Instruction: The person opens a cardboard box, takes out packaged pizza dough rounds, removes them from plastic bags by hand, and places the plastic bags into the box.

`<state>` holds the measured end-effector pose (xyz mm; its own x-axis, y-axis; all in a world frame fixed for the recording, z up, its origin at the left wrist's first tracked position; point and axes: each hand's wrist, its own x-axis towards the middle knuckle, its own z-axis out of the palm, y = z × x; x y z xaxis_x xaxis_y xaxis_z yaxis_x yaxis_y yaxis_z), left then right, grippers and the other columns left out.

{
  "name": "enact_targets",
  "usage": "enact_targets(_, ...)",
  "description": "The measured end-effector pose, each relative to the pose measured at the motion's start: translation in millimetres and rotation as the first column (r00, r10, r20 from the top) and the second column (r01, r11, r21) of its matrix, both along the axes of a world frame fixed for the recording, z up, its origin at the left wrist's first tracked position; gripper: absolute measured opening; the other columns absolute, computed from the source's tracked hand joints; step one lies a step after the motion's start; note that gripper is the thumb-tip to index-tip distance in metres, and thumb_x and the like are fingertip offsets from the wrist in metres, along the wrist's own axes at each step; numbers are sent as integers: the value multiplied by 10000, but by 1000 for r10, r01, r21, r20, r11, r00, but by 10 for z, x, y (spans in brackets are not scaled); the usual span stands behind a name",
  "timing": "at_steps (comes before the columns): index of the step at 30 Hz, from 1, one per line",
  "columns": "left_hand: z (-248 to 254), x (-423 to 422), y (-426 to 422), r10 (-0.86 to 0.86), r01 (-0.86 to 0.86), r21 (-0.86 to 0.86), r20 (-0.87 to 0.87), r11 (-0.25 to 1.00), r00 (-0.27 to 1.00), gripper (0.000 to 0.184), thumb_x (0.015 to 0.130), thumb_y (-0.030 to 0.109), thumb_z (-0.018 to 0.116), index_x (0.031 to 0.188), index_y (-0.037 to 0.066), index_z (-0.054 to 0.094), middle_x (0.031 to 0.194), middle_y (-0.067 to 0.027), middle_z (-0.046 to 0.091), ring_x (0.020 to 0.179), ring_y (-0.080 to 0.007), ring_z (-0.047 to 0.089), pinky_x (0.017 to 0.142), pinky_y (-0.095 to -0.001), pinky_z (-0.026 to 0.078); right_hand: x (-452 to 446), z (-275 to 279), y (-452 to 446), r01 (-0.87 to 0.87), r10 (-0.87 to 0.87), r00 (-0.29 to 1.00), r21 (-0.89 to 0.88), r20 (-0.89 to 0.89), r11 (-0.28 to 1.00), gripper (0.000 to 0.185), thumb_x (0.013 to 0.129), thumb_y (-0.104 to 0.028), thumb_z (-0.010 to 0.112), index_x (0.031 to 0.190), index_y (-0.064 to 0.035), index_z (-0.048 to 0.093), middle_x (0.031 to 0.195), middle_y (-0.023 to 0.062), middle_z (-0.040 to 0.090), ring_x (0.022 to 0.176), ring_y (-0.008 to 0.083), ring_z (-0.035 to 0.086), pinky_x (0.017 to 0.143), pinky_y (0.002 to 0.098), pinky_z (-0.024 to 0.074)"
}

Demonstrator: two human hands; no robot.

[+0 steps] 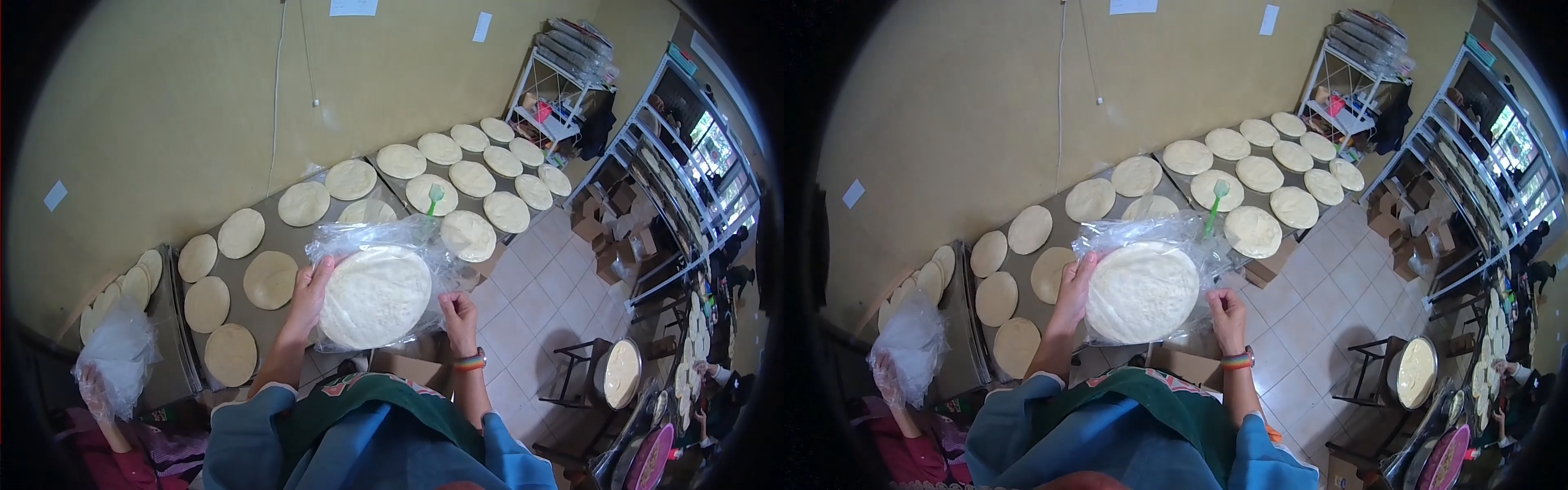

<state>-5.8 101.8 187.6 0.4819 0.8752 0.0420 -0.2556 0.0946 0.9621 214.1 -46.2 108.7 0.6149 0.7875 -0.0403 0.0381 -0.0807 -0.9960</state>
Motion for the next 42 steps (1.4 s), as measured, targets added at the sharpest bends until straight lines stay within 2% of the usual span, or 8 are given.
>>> enact_targets(6,89,-166,-24,145,-140,-62,93,988,985,365,899,266,416,977,-52,577,883,-88,619,751,-118,586,682,-246,471,73,450,-80,-397,648,557,519,-519,757,239,790,-148,561,941,37,573,1144,120,484,725,157,556,641,305,494)
enact_targets(10,-35,-435,5,146,-134,-178,53,975,988,352,899,255,415,962,-48,584,867,-88,623,730,-123,594,663,-254,479,-47,207,181,-359,338,813,50,-475,932,288,758,-31,580,1036,33,542,1162,100,489,855,161,565,700,315,499)
enact_targets(13,-92,-590,-11,133,-129,-145,20,981,991,322,888,249,436,939,-22,601,842,-84,627,710,-124,597,653,-247,479,-252,46,304,-549,582,798,210,-158,809,373,739,-4,605,1098,11,507,1079,74,545,846,130,559,751,289,467)
enact_targets(20,-364,-983,-136,188,-220,-75,-300,973,935,322,874,258,450,962,-10,605,860,-55,611,789,-93,548,712,-243,436,-613,-49,497,-667,653,631,135,-419,732,376,724,-35,642,1081,-15,528,987,39,593,863,117,554,788,286,440)
enact_targets(26,-126,-1942,-42,576,-613,-22,-318,790,753,338,876,282,453,960,-8,606,861,-46,609,787,-90,538,699,-232,428,-450,-334,960,-153,202,683,133,-702,979,328,758,-68,615,1058,21,516,976,108,591,905,182,564,819,291,441)
enact_targets(31,-70,-2362,-65,662,-681,63,-317,730,679,271,859,230,495,935,-6,605,875,-32,596,795,-82,525,741,-213,394,-643,-697,2014,-248,243,968,120,61,961,342,766,-50,584,1097,-25,500,1061,97,552,928,185,536,792,289,432)
enact_targets(34,-65,-2405,-47,627,-635,125,-387,762,677,234,833,180,529,969,-7,570,925,-33,564,864,-98,496,798,-221,360,-919,-799,2403,-315,58,585,161,809,935,370,702,-7,582,1063,-77,538,1007,103,569,836,282,567,757,327,450)
enact_targets(42,103,-2434,-150,655,-610,256,-414,750,632,388,777,13,511,1139,13,373,1126,-64,429,1019,-140,404,888,-248,288,-507,-996,795,21,83,748,-149,658,989,169,674,-41,537,826,-70,605,841,147,588,722,310,573,639,368,479)
